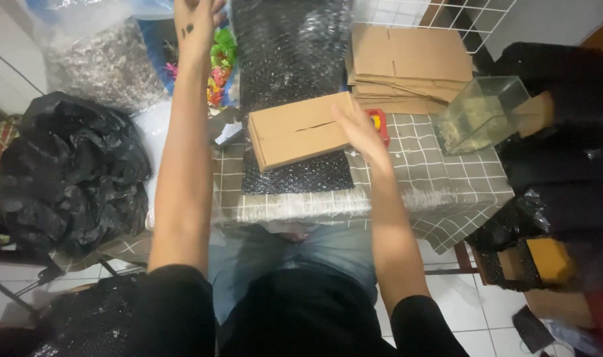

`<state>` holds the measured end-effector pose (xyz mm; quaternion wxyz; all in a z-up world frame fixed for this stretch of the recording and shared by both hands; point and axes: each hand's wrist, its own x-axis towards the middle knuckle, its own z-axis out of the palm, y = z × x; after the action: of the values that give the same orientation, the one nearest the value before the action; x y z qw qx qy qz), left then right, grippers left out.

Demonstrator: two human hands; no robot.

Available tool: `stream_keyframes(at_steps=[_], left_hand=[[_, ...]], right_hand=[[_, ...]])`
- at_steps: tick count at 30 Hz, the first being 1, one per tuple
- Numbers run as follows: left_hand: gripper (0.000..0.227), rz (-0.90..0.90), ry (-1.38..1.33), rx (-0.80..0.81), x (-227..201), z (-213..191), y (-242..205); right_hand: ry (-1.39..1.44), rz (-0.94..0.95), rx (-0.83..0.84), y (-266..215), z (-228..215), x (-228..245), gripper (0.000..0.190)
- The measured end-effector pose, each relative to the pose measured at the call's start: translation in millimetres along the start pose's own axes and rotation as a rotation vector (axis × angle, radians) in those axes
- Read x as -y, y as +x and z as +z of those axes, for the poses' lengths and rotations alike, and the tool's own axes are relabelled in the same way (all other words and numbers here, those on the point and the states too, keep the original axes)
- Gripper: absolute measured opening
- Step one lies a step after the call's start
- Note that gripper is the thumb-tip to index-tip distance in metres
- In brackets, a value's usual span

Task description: Packaging aquarium stones by assembling boxes, wrapping items in bubble wrap, and scooping stones into bags for weighing on a digital scale.

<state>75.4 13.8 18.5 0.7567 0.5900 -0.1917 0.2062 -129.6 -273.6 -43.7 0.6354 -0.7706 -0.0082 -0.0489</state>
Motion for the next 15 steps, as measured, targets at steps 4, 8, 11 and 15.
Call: stream_keyframes(at_steps=[4, 8, 11, 15], left_hand=[[0.042, 0.286, 0.384, -0.044, -34, 0, -78], [0.021, 0.057, 0.453, -0.101, -81, 37, -189], [0.019, 0.051, 0.515, -0.207, -81, 52, -260], [0.038, 0.275, 0.628, 0.013, -69, 49, -282]], right_hand=[[-0.012, 0.089, -0.056, -3, 1, 4, 0.06], [-0.036, 0.124, -0.13, -7, 9, 14, 0.075], [-0.097, 0.142, -0.18, -10, 7, 6, 0.087], [0.036, 0.134, -0.249, -12, -6, 1, 0.089]])
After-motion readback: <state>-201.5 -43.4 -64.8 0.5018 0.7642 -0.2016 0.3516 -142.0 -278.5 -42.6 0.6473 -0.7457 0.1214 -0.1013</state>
